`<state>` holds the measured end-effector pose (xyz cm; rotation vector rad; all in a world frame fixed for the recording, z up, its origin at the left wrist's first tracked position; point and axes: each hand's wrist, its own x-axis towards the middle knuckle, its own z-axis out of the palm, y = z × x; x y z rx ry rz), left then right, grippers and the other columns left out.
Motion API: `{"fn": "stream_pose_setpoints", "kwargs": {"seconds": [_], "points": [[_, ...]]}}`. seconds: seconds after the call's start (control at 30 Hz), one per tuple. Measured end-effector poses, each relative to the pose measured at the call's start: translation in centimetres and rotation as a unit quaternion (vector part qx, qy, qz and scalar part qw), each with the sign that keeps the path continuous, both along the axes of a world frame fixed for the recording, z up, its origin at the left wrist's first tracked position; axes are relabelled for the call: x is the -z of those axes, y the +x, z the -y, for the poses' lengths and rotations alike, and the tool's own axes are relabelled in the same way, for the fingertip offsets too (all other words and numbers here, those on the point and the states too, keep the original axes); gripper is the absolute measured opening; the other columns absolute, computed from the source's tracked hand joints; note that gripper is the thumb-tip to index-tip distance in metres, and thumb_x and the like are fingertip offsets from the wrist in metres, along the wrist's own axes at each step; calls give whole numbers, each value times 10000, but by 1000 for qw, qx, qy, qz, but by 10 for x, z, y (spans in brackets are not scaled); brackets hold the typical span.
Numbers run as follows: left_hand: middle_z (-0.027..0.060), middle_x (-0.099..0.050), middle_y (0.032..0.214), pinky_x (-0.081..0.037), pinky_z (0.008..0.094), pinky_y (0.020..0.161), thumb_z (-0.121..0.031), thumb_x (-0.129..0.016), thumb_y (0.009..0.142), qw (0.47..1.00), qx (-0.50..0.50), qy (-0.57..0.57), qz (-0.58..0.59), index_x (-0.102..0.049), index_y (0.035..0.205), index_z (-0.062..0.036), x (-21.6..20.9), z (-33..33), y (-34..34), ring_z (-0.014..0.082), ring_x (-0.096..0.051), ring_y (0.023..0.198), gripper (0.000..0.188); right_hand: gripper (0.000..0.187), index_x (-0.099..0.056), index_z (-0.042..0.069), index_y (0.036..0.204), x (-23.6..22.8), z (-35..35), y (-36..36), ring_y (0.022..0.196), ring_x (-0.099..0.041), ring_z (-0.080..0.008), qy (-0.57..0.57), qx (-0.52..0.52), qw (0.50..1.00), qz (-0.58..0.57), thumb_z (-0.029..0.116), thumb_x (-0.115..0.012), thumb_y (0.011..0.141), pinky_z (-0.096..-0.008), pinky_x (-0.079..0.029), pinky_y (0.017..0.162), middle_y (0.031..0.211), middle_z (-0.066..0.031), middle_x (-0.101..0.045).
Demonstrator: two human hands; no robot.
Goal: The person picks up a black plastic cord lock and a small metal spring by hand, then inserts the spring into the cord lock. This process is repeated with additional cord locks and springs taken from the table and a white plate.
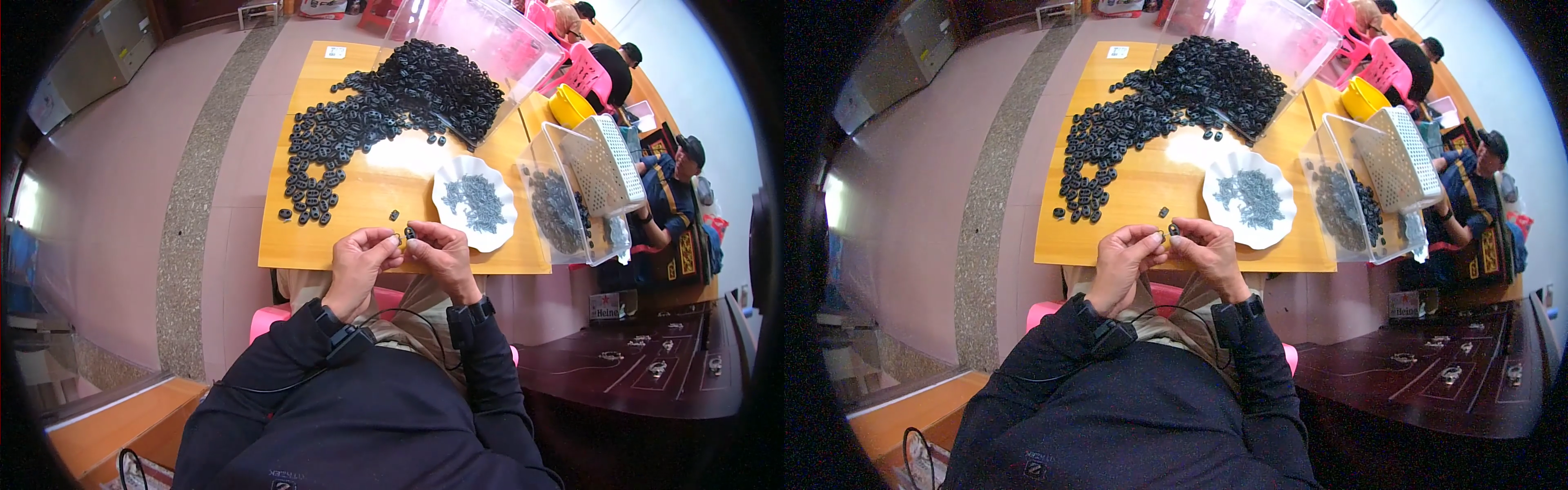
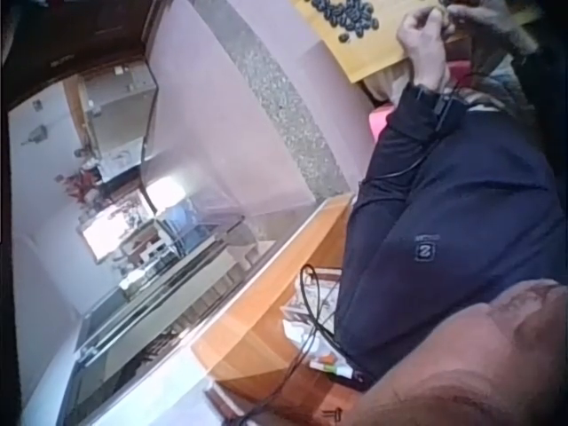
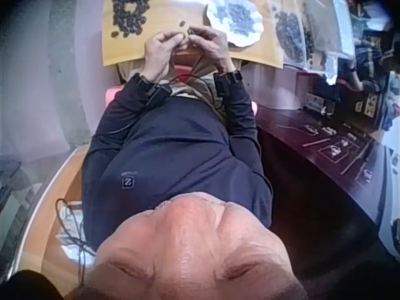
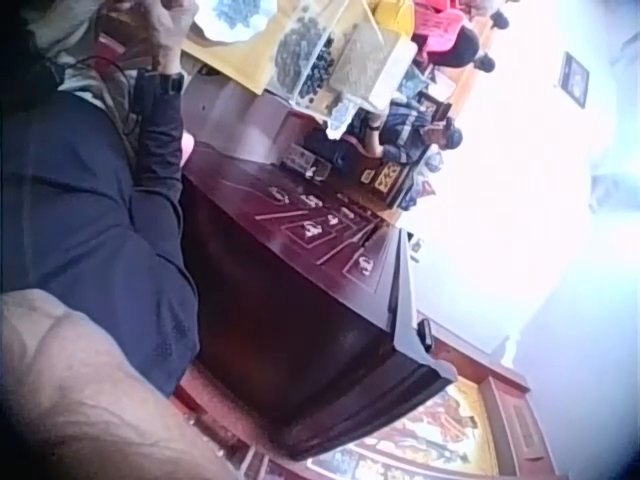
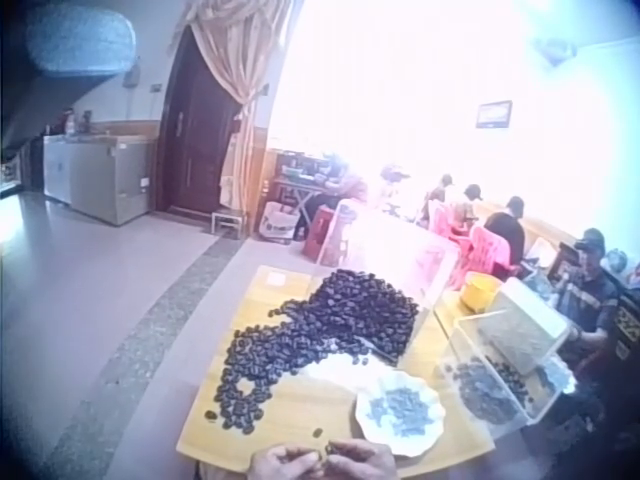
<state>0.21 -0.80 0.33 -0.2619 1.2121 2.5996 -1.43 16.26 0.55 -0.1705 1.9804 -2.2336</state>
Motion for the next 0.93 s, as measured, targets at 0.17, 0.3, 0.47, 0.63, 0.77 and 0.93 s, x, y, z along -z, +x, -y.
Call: {"fn": "stream_pose_setpoints", "kwargs": {"seconds": [0.17, 0.3, 0.47, 0.63, 0.77, 0.93], "points": [[81, -644, 881, -564, 243, 696, -39, -614, 888, 1000, 0, -9, 3, -601, 993, 26, -1, 0, 0, 128, -641, 752, 124, 281, -619, -49, 1126, 0, 0, 0, 738, -621, -95, 9, -3, 1000, -1, 5, -658, 853, -209, -502, 675, 854, -50, -654], [83, -643, 877, -565, 245, 697, -39, -613, 888, 1000, 2, -12, 2, -600, 997, 31, -2, 1, 0, 130, -641, 746, 130, 282, -620, -47, 1127, -2, -1, -1, 742, -624, -96, 16, -15, 1000, -4, 6, -659, 853, -213, -508, 682, 855, -50, -655], [88, -645, 877, -565, 246, 696, -40, -614, 888, 1000, 1, -13, 1, -600, 999, 35, -2, 0, 0, 131, -642, 741, 135, 284, -623, -45, 1126, -1, -2, 0, 745, -624, -96, 15, -15, 1000, 1, 2, -663, 848, -216, -512, 688, 867, -51, -657], [81, -652, 852, -560, 242, 682, -47, -625, 884, 1000, 3, -7, -1, -611, 985, 28, -1, 0, 0, 128, -640, 728, 126, 294, -622, -44, 1129, 0, -3, -1, 754, -626, -94, 20, -19, 1000, 2, -3, -669, 842, -216, -515, 692, 872, -47, -660], [74, -656, 847, -555, 238, 671, -52, -631, 883, 1000, 5, -11, -3, -620, 985, 19, 1, 0, -1, 123, -637, 718, 125, 294, -621, -46, 1121, 2, -2, -1, 766, -631, -97, 26, -24, 999, 2, -3, -677, 836, -218, -520, 702, 885, -56, -667], [67, -663, 869, -553, 243, 684, -60, -643, 877, 999, 27, -20, -6, -627, 1007, 8, -1, 0, 1, 125, -636, 716, 148, 289, -623, -38, 1116, 1, -2, -1, 809, -645, -115, -9, -36, 999, 19, -5, -678, 834, -230, -535, 741, 917, -76, -678]]}}
